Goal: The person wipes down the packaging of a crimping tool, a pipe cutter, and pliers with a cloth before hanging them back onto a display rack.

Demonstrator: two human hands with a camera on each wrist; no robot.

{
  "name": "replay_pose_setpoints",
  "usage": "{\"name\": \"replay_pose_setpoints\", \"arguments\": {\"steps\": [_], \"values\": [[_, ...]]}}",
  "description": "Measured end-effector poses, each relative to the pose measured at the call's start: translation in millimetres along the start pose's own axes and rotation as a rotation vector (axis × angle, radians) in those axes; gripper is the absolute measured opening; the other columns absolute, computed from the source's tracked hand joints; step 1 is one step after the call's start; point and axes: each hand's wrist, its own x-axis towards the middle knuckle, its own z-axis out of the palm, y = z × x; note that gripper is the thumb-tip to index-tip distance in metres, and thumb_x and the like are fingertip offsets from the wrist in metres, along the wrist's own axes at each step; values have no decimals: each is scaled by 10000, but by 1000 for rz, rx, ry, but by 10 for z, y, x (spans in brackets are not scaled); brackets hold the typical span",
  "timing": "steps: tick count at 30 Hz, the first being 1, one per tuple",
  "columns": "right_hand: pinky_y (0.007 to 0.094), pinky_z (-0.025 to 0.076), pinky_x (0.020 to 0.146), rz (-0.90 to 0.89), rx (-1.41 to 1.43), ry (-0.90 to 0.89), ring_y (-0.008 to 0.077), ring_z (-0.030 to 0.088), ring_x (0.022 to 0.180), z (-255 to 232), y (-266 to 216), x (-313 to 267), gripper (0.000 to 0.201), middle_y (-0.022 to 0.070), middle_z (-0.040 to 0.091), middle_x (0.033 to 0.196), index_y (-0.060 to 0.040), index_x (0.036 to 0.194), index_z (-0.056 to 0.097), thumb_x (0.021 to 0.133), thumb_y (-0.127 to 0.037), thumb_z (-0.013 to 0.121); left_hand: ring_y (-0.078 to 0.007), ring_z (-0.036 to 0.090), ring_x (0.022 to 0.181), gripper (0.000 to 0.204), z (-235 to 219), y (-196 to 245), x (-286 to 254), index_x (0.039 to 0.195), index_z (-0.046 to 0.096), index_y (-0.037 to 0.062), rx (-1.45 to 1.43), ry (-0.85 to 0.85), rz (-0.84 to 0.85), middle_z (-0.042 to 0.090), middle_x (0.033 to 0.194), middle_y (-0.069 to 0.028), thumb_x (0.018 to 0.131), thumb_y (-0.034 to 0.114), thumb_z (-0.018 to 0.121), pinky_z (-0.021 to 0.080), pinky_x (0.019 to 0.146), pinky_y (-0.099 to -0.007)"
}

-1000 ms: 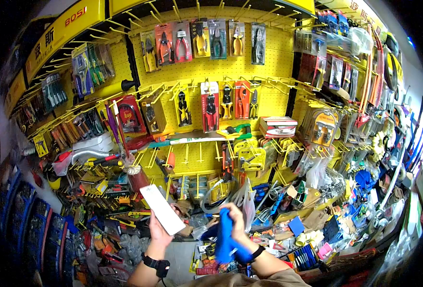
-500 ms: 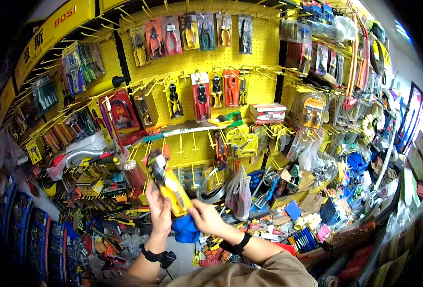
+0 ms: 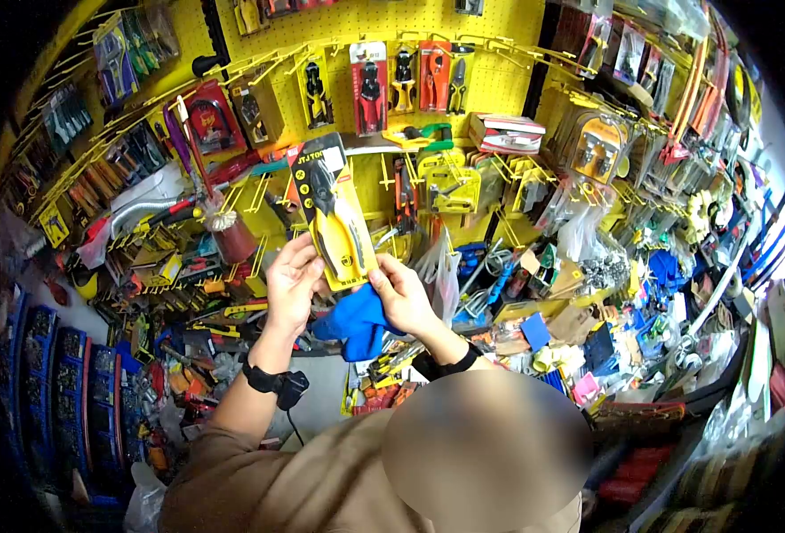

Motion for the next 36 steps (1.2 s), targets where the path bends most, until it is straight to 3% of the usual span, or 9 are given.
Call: {"name": "replay_pose_setpoints", "arguments": {"steps": [6,11,14,18,22,26,30,34,36], "values": [[310,491,803,-85,-460,57,146,600,882,-621,-156,16,274,107,682,961,16,1194,600,1018,-185,541,-132,651,981,391,381,-286,169,1311,490,6,35,7,-5,673,1122,-71,946,8,629,532,848,-254],[262,474,828,5,-252,68,97,566,914,-1013,-121,-148,268,28,663,1003,27,1207,609,1023,-159,551,-214,673,1027,429,666,-501,180,1403,417,21,28,-186,-67,658,1173,-108,1020,153,559,641,759,-381],[257,469,838,34,-145,90,94,568,932,-1063,-192,-168,285,25,664,1028,42,1215,614,1020,-160,565,-134,661,932,361,720,-490,198,1253,542,-14,51,-285,-120,655,1080,-77,1030,270,547,632,754,-320],[263,475,844,10,-173,51,91,578,927,-974,-291,-83,262,11,665,1017,28,1192,630,1006,-151,586,-47,552,811,320,508,-551,379,1156,589,-32,260,-303,98,630,918,-6,1043,265,548,469,703,-223],[261,468,844,45,-385,-34,81,561,933,-827,-327,136,288,33,662,990,31,1157,605,1017,-214,545,-39,347,714,394,314,-489,567,806,466,38,186,-288,-9,395,750,71,1041,343,545,329,602,-241],[279,473,866,-28,-181,111,96,552,985,-375,-43,489,386,41,633,1079,9,1274,519,977,-200,650,-41,398,740,337,-37,-732,784,965,589,15,92,-328,5,481,816,63,1048,336,528,363,651,-213],[254,481,854,-125,-312,230,88,560,970,111,109,1027,329,40,626,1068,13,1217,531,977,-181,645,-160,508,1241,760,-577,-583,1054,1443,397,4,-173,-607,-76,546,1349,-70,901,424,725,408,1058,-327],[299,450,971,-209,-143,265,128,544,1125,517,190,1719,442,78,593,1252,22,1377,450,1001,-161,595,-214,540,1227,638,-1137,-386,1523,1381,478,27,384,-593,96,581,1313,-109,827,109,783,412,1066,-362],[326,498,799,-281,-446,361,153,616,922,566,66,1982,360,114,657,1012,18,1243,521,994,-227,606,-227,663,1020,479,-1316,-83,1829,1301,547,3,340,-570,113,679,1139,-143,850,66,697,506,936,-347]]}}
